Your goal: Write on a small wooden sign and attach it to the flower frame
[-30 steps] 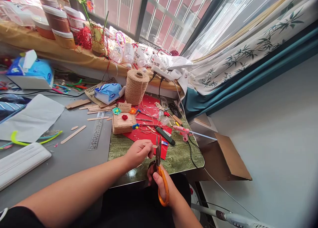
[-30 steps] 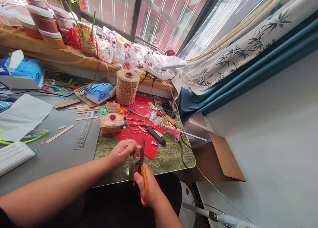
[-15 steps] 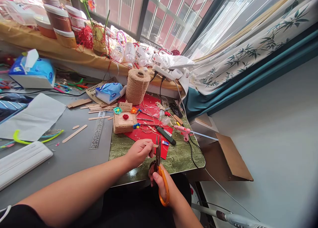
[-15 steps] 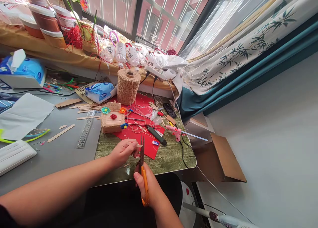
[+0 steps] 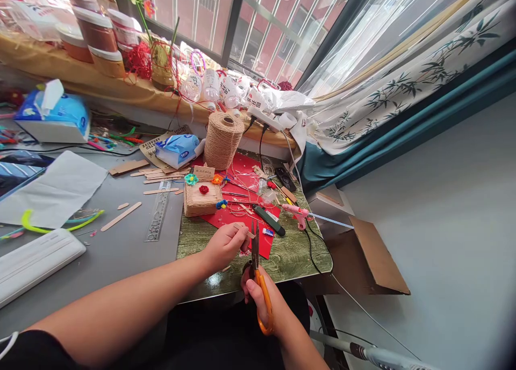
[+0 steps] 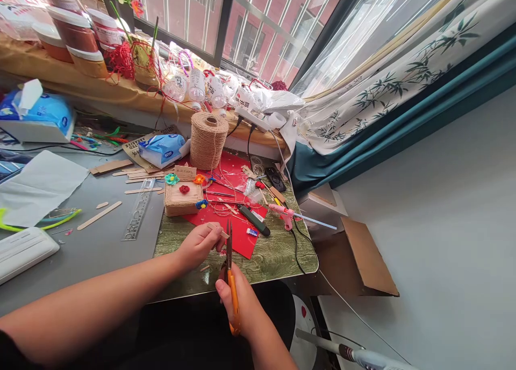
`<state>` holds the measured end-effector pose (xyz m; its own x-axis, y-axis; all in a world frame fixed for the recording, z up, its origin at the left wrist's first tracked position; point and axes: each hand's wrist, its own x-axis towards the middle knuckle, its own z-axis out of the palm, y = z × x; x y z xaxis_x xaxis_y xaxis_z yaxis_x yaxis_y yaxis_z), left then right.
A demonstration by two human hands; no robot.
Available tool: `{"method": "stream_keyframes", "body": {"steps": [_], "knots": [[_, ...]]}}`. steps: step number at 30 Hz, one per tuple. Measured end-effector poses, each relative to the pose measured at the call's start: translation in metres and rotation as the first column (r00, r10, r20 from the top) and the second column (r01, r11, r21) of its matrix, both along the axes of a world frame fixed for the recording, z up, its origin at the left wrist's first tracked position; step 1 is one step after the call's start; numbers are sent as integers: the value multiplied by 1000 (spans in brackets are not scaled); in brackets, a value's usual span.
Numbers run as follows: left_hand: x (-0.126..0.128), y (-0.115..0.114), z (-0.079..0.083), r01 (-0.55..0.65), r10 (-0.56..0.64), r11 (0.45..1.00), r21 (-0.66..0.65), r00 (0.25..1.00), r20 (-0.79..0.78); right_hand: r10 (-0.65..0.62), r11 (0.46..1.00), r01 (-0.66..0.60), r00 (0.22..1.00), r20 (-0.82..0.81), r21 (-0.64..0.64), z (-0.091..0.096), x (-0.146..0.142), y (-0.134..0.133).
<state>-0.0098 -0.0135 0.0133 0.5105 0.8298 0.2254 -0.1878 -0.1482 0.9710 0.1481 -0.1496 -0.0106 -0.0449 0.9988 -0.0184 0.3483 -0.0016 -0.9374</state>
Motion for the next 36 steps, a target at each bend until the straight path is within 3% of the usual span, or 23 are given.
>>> {"method": "stream_keyframes", "body": {"steps": [10,15,36], "knots": [[0,3,-5,-20,20,1000,-3,1000,2,94,992,-96,995,-30,-87,17,1,1],[0,3,-4,-27,27,1000,13,1000,-7,46,986,-53,998,-50,-156,11,-1,3],[-1,3,-2,-4,4,1000,11,1000,7,-18,994,30,994,107,-104,-1,-3,5]]}}
